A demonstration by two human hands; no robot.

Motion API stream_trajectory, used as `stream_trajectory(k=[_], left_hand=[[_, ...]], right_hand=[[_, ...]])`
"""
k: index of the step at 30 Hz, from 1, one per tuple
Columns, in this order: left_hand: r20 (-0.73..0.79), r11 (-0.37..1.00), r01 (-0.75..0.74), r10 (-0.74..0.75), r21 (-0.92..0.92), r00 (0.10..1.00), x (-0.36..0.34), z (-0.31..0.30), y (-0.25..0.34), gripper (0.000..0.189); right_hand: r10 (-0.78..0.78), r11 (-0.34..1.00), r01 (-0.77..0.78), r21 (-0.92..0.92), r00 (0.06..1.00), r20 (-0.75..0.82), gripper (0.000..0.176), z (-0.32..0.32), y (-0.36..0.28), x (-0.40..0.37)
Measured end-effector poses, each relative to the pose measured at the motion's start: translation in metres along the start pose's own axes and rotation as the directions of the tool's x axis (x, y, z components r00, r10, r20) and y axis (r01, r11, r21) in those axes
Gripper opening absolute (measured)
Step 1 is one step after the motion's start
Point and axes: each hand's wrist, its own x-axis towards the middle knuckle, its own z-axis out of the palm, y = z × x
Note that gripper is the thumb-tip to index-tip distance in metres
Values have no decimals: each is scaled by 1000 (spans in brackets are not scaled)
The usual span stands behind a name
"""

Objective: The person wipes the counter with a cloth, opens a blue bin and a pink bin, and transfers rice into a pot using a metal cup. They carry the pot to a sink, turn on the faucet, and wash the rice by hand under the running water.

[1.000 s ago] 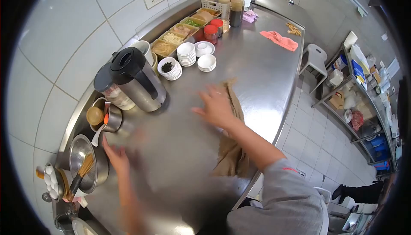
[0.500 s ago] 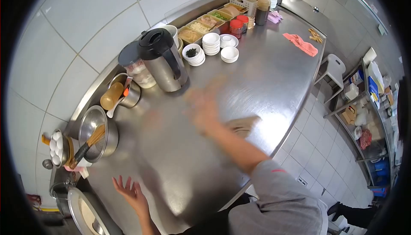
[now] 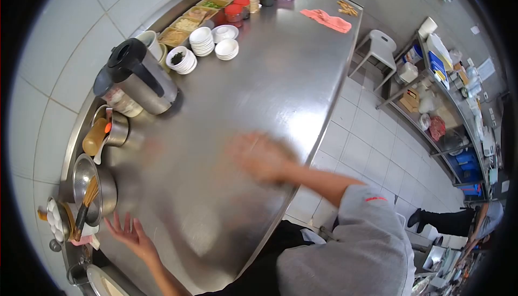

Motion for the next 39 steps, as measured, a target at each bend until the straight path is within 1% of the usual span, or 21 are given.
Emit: stream_trajectory(k=[1,2,3,4,6,9,11,13,18,20,22,24,26,27,28,31,32,35,37,38,39], left_hand=[[-5,999,29,-29,26,1000,-8,-11,-10,70],[-16,997,59,-58,53,998,-17,-21,-18,69],[-19,995,62,-61,72,998,-24,-28,-23,69],[-25,993,67,-65,93,998,-32,-36,-28,69],[-43,988,96,-91,122,995,-45,-48,-32,69],[-69,980,138,-129,142,989,-59,-77,-33,70],[-86,981,131,-119,140,989,-66,-101,-38,71],[-92,985,106,-93,138,991,-73,-125,-44,70],[-122,986,24,-4,163,993,-107,-205,-45,68],[-125,982,-14,38,191,991,-128,-254,-50,67],[-189,986,32,-1,164,982,-154,-302,-47,66],[-245,990,47,-13,134,970,-182,-356,-51,67],[-321,985,115,-70,125,945,-212,-406,-53,68],[-346,981,138,-83,139,934,-225,-428,-57,68],[-385,985,138,-87,107,919,-237,-449,-63,69],[-478,983,176,-129,56,869,-259,-490,-64,69],[-502,982,177,-120,69,857,-265,-503,-68,70],[-580,971,225,-140,78,803,-282,-531,-72,72],[-634,950,302,-185,80,751,-296,-550,-79,73],[-660,939,336,-207,73,722,-301,-557,-84,73],[-686,924,377,-231,68,690,-309,-565,-89,73]], right_hand=[[198,980,-186,68,927,-319,45,67,74,-1],[414,907,-414,70,853,-317,44,52,120,-11],[660,751,-653,99,737,-144,46,52,170,-15],[732,664,-747,33,640,-233,47,53,193,-29],[857,448,-892,-61,448,-255,54,67,238,-42],[855,412,-907,-92,419,-305,60,77,218,-55],[825,434,-893,-117,446,-348,65,87,165,-59],[782,504,-852,-143,520,-343,67,84,77,-64],[651,751,-657,62,722,-233,75,83,-166,-83],[540,842,-534,81,830,-140,75,73,-264,-93],[369,923,-357,145,927,-65,71,68,-351,-101],[135,976,-115,187,986,-98,69,73,-424,-103],[-133,962,163,218,980,-147,67,78,-492,-99],[-277,924,313,218,944,-181,65,82,-522,-93],[-412,866,453,211,886,-212,63,86,-548,-86],[-619,710,683,173,722,-310,58,97,-609,-59],[-639,706,682,193,730,-244,49,101,-617,-46],[-550,636,646,422,763,-340,46,58,-589,-29],[-258,805,452,383,849,-460,48,91,-550,-12],[-162,908,317,275,870,-467,49,94,-523,-1],[-101,967,202,154,863,-495,50,96,-494,7]])
